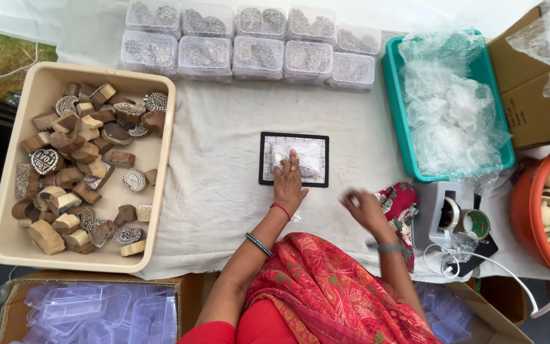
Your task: The person wipes wooden stamps with a cloth, places them into small plastic boxes, and applies bubble wrap around a framed object on a table.
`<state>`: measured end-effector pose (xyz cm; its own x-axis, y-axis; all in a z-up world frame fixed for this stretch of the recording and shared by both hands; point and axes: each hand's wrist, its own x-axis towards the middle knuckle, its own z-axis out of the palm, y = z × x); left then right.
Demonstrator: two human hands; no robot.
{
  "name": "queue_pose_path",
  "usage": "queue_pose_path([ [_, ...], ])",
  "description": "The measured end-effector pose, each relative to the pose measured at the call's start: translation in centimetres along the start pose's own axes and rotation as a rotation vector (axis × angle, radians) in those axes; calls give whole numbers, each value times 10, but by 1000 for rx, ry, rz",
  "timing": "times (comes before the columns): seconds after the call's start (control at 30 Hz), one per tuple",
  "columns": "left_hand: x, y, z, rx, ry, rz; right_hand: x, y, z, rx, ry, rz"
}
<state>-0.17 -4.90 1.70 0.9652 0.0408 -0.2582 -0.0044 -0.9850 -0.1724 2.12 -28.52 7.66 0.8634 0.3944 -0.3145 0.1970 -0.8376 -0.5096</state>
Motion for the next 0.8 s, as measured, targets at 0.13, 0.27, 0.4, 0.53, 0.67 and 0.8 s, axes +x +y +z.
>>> queue_pose_path([
  [0.13, -1, 0, 0, -10, 29, -16, 106, -92, -7, 108, -18, -260],
  [0.27, 2, 4, 11, -87, 10, -3, 183, -128, 15, 9, -183, -454],
  [0.4, 0, 3, 4, -78, 35, -4, 224, -120, 53, -241, -313, -360],
  [0.53, 2, 3, 12, -38, 31, 0, 233, -105, 74, -400, -247, -303],
  [0.67, 3, 6, 20, -6, 51, 7, 222, -117, 60, -386, -187, -145],
  [0.8, 7, 11, 34, 12, 65, -10, 223, -110, 52, -324, -160, -130],
])
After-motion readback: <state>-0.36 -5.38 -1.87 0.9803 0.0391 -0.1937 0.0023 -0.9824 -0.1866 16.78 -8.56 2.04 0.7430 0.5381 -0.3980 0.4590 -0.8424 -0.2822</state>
